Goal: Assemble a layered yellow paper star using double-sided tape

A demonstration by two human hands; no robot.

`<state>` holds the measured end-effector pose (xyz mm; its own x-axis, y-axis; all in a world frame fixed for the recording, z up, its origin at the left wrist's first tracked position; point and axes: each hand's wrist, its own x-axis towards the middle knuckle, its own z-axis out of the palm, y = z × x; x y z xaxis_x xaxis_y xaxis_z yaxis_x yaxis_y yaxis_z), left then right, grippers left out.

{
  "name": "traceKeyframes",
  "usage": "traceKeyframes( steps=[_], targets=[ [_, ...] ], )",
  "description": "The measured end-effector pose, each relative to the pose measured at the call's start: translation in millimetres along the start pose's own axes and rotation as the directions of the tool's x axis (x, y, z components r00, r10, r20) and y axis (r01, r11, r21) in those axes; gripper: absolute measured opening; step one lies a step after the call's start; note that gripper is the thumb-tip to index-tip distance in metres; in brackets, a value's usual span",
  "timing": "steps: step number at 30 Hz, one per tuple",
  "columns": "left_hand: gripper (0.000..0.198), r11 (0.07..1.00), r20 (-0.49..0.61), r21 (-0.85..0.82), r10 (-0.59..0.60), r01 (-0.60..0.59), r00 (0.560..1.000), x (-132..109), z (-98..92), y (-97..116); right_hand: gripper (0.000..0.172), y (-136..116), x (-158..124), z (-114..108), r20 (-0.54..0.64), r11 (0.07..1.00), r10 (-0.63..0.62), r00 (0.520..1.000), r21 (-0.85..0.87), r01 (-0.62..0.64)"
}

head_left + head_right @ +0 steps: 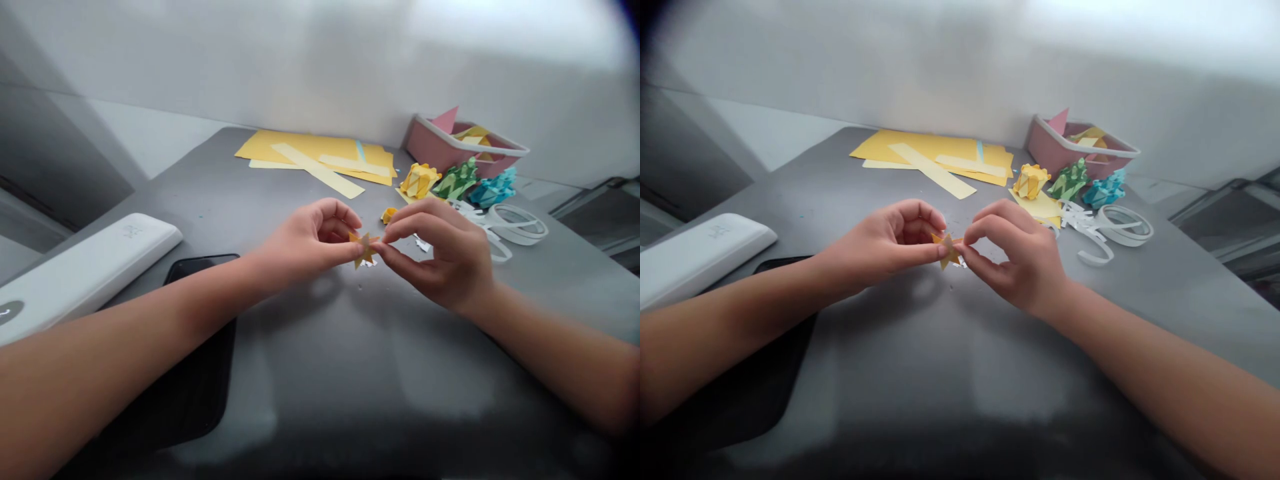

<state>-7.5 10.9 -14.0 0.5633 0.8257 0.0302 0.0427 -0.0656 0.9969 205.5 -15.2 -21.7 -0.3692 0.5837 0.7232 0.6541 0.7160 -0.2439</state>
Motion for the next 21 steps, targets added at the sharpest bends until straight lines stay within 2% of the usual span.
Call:
traceKeyframes(
  steps=[8,16,21],
  targets=[
    [0.032,0.997,0.012,0.055,0.046,-0.046,0.999,2.6,-1.1,-0.9,0.004,-0.8,0.1,3.0,-0.009,0.993,-0.119,0.993,-0.027,0.119],
    [0.022,0.993,0.056,0.085,0.082,-0.087,0.995,3.3,-1.9,-5.7,0.006,-3.5,-1.4,3.5,0.052,0.983,-0.165,0.985,-0.073,0.168],
    [0.023,0.993,0.069,0.067,0.090,-0.095,0.994,2.3,-1.4,-3.7,0.009,-3.1,-1.3,2.5,0.082,0.980,-0.181,0.980,-0.066,0.186]
  ],
)
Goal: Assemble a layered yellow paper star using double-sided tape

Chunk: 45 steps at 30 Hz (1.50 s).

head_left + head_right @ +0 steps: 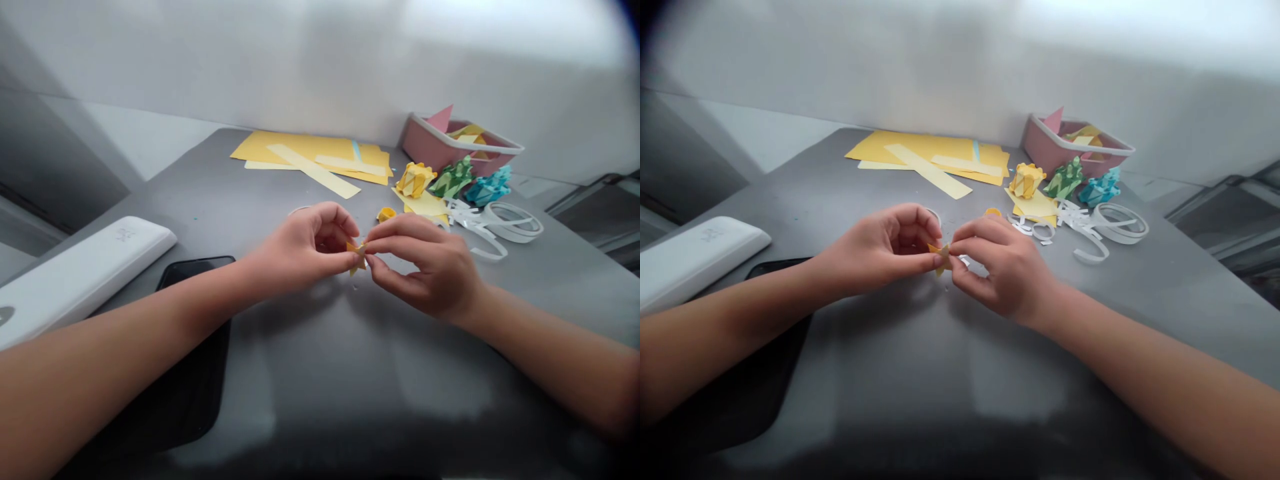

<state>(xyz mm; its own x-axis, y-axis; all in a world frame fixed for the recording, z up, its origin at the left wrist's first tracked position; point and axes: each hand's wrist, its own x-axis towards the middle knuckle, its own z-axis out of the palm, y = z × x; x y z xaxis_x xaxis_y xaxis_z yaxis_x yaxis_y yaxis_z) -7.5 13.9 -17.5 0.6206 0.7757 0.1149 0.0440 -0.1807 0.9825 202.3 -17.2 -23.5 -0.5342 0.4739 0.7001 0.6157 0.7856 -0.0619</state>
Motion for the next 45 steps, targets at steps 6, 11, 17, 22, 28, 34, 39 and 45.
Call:
traceKeyframes(
  steps=[6,11,17,22,28,34,39,45],
  targets=[
    [0.022,1.000,-0.010,-0.001,-0.020,0.020,1.000,0,0.9,1,0.012,0,-2,0,-0.009,0.998,0.054,0.998,0.045,-0.054],
    [0.022,1.000,-0.007,0.012,-0.018,0.018,1.000,1,0.8,0,0.008,-1,-2,0,0.009,0.991,0.106,0.994,0.079,-0.106],
    [0.022,0.999,-0.001,0.030,-0.011,0.011,1.000,1,1.1,0,0.009,-1,-1,0,-0.002,0.986,0.146,0.989,0.084,-0.145],
    [0.021,0.996,-0.014,0.078,-0.033,0.034,0.999,2,0.5,-3,0.011,0,0,-1,0.039,0.972,0.210,0.977,0.103,-0.213],
    [0.017,0.978,-0.132,0.161,-0.113,0.134,0.985,3,0.3,0,0.013,17,-1,3,0.114,0.913,0.393,0.913,0.073,-0.402],
    [0.019,0.971,-0.192,0.123,-0.180,0.205,0.965,2,-0.7,3,0.011,29,-9,13,0.219,0.934,0.322,0.921,0.086,-0.347],
    [0.021,0.981,-0.223,0.050,-0.174,0.189,0.959,2,-1.7,3,0.016,27,-11,15,0.246,0.939,0.272,0.930,0.142,-0.313],
    [0.017,0.975,-0.198,-0.088,-0.217,0.203,0.956,2,-2.3,2,0.016,22,-7,11,0.186,0.901,0.374,0.908,0.159,-0.404]
  ],
)
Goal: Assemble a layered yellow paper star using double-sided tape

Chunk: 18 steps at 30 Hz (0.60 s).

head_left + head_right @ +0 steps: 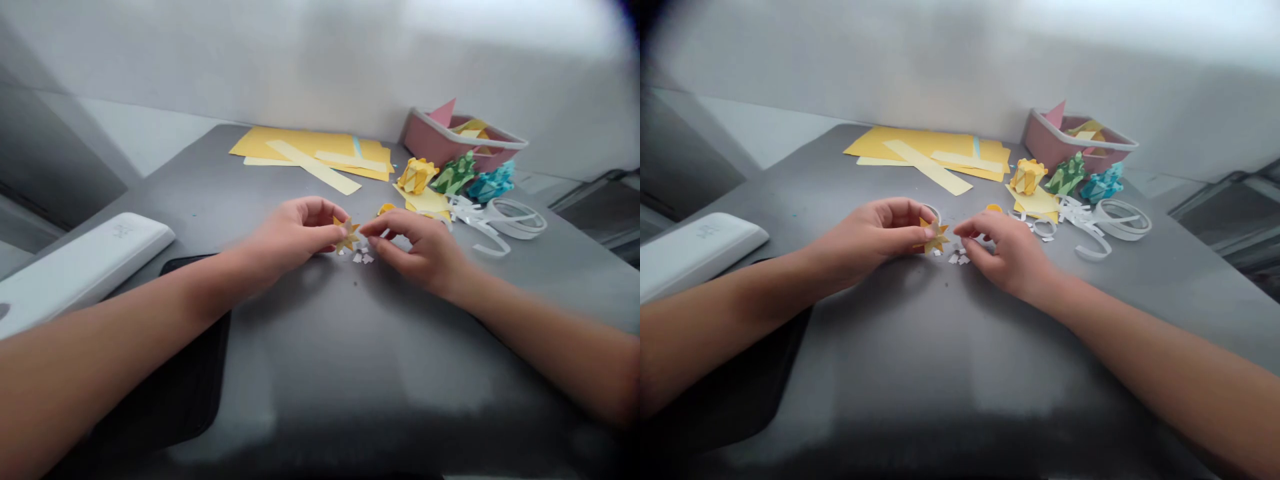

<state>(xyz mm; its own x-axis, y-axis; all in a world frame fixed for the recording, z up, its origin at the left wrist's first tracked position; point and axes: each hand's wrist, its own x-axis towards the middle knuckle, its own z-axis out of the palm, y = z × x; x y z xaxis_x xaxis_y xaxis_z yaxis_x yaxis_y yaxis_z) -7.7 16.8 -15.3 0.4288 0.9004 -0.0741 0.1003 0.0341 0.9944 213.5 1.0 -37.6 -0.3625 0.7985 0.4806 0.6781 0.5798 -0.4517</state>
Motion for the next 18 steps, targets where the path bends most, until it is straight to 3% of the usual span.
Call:
traceKeyframes(
  steps=[3,6,13,18],
  targets=[
    [0.015,0.997,0.051,-0.076,-0.023,0.027,0.998,0,-0.1,0,0.019,-3,0,-2,-0.069,0.997,0.039,0.997,0.064,-0.034],
    [0.012,0.993,0.098,-0.113,-0.021,0.032,0.995,0,-0.6,-1,0.017,-6,0,-4,-0.103,0.995,-0.025,0.994,0.092,0.035],
    [0.012,0.986,0.194,-0.146,-0.054,0.083,0.980,0,-2.5,-1,0.004,-11,-1,-9,-0.081,0.980,-0.192,0.978,0.045,0.196],
    [0.009,0.987,0.205,-0.140,-0.049,0.078,0.977,0,-2.6,-1,0.009,-10,-1,-10,-0.049,0.973,-0.225,0.973,0.044,0.227]
  ],
)
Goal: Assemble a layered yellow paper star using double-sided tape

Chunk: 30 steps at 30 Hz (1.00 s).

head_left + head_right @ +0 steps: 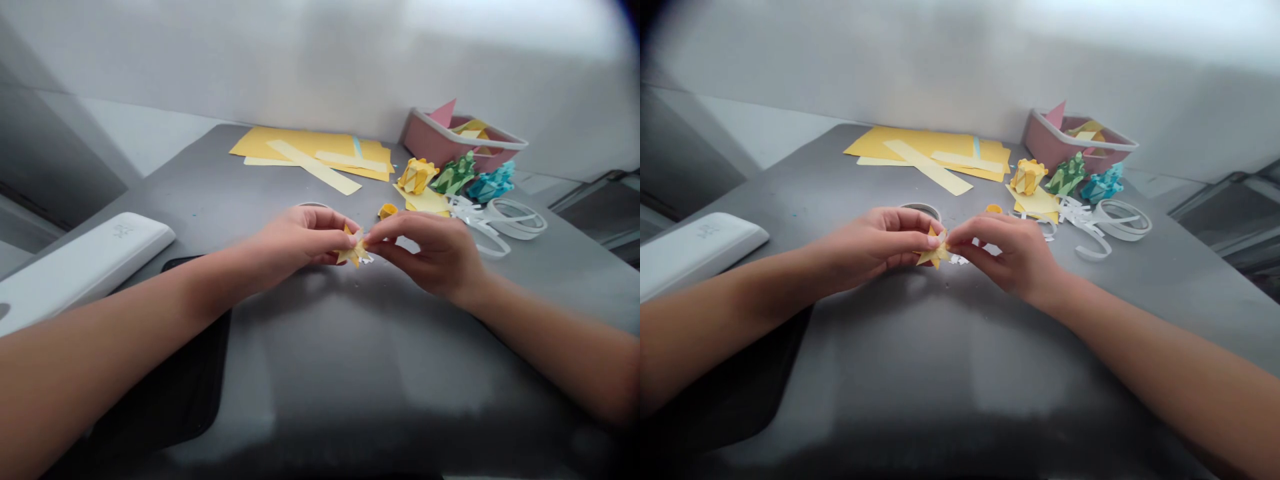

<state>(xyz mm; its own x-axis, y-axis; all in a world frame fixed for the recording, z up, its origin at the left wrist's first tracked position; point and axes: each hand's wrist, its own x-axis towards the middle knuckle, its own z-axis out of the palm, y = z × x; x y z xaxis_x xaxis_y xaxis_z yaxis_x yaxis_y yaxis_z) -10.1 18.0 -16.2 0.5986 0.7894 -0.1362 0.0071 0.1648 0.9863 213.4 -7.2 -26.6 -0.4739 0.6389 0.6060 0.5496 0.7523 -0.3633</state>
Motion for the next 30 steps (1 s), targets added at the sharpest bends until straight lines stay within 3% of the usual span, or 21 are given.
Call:
traceKeyframes(
  steps=[5,9,13,16,18,25,30],
  targets=[
    [0.010,0.998,-0.026,0.066,-0.004,0.006,1.000,0,2.7,3,0.010,2,0,0,0.027,0.999,-0.008,1.000,0.043,0.007],
    [0.013,0.985,-0.052,0.173,0.025,-0.016,0.998,-2,4.9,5,0.004,2,0,3,0.050,0.972,0.147,0.988,0.179,-0.153],
    [0.012,0.956,-0.009,0.274,0.108,-0.102,0.994,-2,4.9,4,0.008,3,0,7,0.136,0.806,0.349,0.927,0.461,-0.371],
    [0.013,0.946,0.017,0.288,0.154,-0.152,0.988,-2,4.2,2,0.018,4,1,8,0.181,0.672,0.412,0.893,0.602,-0.432],
    [0.014,0.942,0.012,0.286,0.178,-0.174,0.984,-2,4.3,1,0.020,5,1,6,0.205,0.630,0.418,0.885,0.636,-0.445],
    [0.018,0.949,-0.071,0.279,0.174,-0.147,0.982,-1,5.0,2,0.012,2,3,2,0.133,0.723,0.431,0.893,0.541,-0.429],
    [0.024,0.944,0.011,0.281,0.177,-0.173,0.984,-1,3.4,-2,0.017,-6,4,1,0.160,0.799,0.375,0.913,0.444,-0.406]
  ],
)
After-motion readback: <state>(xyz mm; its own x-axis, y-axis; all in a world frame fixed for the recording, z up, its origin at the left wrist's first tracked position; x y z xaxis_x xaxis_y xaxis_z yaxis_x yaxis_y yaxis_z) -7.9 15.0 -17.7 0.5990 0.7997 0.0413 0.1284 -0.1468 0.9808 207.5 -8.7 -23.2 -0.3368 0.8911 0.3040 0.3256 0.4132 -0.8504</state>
